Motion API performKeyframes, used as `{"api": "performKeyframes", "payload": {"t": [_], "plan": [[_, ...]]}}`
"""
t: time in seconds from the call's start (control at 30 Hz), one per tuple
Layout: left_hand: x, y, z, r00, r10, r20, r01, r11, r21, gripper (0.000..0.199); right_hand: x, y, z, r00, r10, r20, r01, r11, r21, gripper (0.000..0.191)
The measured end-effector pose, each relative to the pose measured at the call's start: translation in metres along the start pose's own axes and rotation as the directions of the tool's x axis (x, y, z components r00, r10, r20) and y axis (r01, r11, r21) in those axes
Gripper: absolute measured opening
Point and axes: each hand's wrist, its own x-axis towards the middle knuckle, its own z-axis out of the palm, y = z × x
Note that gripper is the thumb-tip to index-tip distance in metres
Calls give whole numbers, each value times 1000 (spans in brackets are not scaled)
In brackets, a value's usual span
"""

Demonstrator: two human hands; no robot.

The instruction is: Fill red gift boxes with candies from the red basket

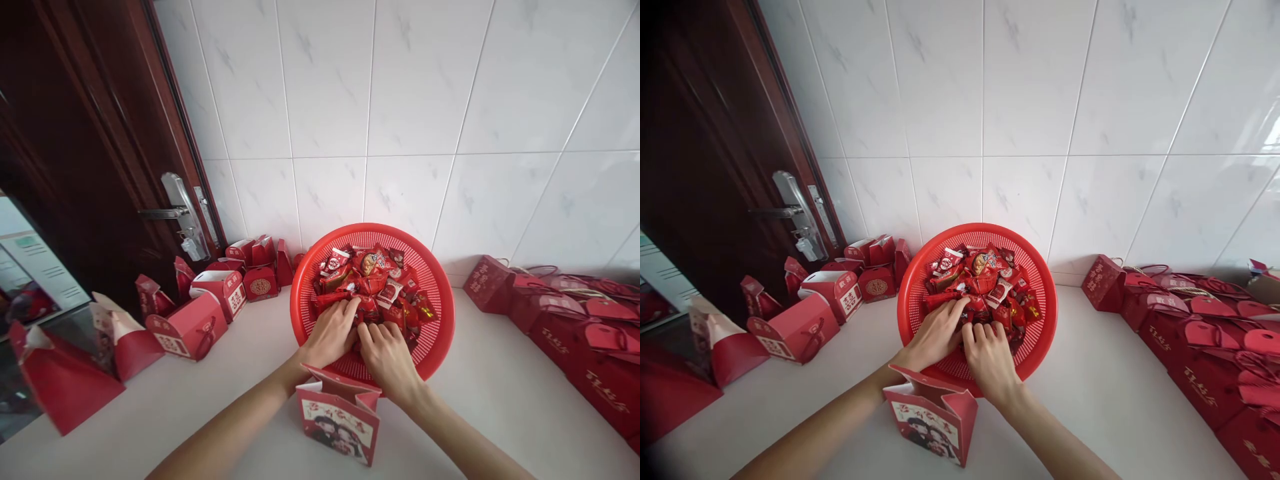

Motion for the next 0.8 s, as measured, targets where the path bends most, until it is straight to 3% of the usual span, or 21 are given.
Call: {"api": "performKeyframes", "payload": {"t": [0.17, 0.5, 0.8], "plan": [[3, -9, 15, 993, 0, -117, -4, 999, -37, 52, 0, 6, 20, 1000, 14, -27, -13, 999, 41, 22], [46, -20, 10, 998, -48, -47, 49, 999, 21, 46, 31, 39, 53, 994, 106, -28, -104, 993, 50, 16], [53, -32, 19, 984, -49, -171, 49, 999, -5, 45, 37, 38, 68, 979, 206, 4, -203, 963, 176, 13]]}}
